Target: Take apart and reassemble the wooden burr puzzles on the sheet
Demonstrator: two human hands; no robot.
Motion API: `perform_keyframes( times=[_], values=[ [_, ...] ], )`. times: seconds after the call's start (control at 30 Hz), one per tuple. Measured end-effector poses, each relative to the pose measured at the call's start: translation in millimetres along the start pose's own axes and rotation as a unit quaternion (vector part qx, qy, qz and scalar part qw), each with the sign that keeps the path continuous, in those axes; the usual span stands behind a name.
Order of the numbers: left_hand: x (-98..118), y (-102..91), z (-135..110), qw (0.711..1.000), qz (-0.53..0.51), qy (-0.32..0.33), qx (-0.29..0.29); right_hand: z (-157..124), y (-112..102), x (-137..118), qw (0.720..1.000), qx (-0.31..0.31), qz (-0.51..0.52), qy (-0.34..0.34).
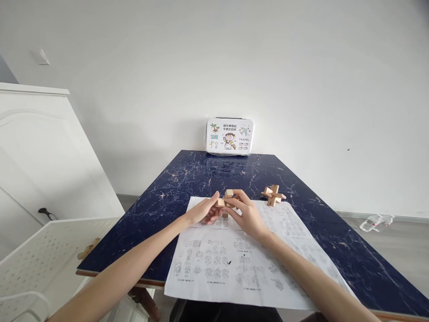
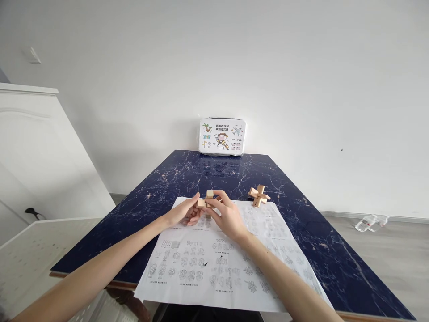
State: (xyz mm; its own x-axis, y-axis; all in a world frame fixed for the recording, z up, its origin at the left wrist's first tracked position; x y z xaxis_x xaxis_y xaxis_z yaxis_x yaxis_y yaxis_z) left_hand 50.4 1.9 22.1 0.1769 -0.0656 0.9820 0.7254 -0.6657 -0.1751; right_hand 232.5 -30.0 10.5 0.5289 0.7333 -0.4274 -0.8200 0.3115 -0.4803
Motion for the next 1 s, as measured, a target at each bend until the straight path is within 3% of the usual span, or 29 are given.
perform_keyframes(
  times=[0.23,0.37,0.53,0.73,1.0],
  values=[
    [6.2,-2.8,-2.4,0.999,-0.03,-0.026,-0.017,-0.7,0.6,5.5,0.998,-0.014,-0.055,-0.014],
    [1.8,-3.2,-0.4,0.996,-0.077,-0.05,-0.002,0.6,-2.5,5.6,0.997,0.006,-0.071,-0.038],
    [-2.1,-2.5,1.5,0.994,-0.093,-0.054,-0.01,1.5,-3.6,1.3,0.995,-0.014,-0.075,-0.059],
    [4.6,2.2,-0.6,0.998,-0.055,-0.016,-0.039,0.6,-2.0,4.4,1.0,-0.002,-0.017,0.002],
    [4.1,1.1,0.4,0.998,-0.052,-0.006,-0.021,4.5,-13.5,9.5,0.986,0.102,0.009,0.131]
  ],
)
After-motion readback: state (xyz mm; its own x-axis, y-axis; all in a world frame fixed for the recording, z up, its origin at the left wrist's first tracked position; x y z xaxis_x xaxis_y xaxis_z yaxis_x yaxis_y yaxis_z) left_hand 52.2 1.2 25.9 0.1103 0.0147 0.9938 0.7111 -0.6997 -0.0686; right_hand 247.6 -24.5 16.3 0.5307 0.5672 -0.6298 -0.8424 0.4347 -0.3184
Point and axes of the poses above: each hand's wrist, its own z-axis towards the middle knuckle, its own y-axis out of the palm, x = y × z, the point moved 3 cm from there along z, towards the middle knuckle, and after that the axes turned 4 degrees about x, right-handed, at the moved point
